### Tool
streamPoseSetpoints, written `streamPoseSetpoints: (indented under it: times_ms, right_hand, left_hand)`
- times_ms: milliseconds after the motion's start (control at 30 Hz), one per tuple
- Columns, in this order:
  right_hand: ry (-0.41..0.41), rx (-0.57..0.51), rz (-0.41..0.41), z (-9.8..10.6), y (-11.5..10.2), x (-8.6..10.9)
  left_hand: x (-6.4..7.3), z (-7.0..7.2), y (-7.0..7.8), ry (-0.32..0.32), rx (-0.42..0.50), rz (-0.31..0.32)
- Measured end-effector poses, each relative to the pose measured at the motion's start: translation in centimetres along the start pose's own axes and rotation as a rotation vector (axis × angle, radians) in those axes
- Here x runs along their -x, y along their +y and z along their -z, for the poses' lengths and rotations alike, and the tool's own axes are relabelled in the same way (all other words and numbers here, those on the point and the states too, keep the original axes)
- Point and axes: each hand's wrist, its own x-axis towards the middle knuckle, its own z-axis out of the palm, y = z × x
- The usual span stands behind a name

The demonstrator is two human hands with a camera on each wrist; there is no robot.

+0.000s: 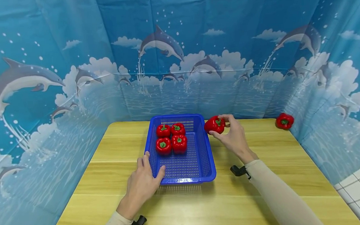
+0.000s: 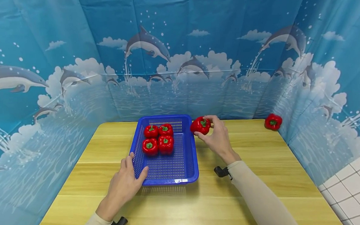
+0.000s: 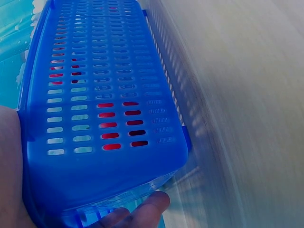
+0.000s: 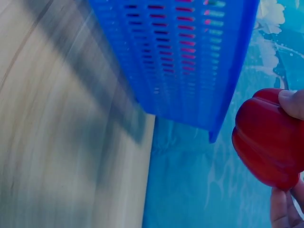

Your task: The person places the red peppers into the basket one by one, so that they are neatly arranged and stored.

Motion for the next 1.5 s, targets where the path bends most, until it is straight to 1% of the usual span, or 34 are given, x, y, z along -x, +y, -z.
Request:
streamPoseSetpoints:
  times_ms: [233,500,700,900,1200,1367,1500]
  right_hand:
    - [-0.037,-0.023,0.022,0.1,-1.5,-0.2]
    - [-0.091,-0.07,0.029,0.0,-2.4,-0.1]
    - [-0.15,-0.094,0.026,0.2,-3.4,-0.1]
    - [-0.206,-0.112,0.046,0.4,-4.3,-0.2]
    - [-0.292,-0.125,0.028,0.2,-5.6,-0.4]
    - [-0.316,-0.14,0.008,0.2,-6.2,-0.4]
    - [-0.329,-0.144,0.011,0.2,-6.8,-0.4]
  left_hand:
    - [0.0,0.0,0.0,0.004,-0.001,-0.001]
    - [0.0,0.0,0.0,0.013,0.001,-0.006]
    - [0.0,0.1,0.0,0.013,0.003,-0.009]
    - [0.0,0.0,0.1,0.011,-0.001,-0.008]
    - [0.1,0.1,0.0,0.016,-0.013,-0.02]
    - [0.2,0.1,0.0,0.01,-0.01,-0.021]
    - [0.2,0.1,0.0,0.005,-0.01,-0.023]
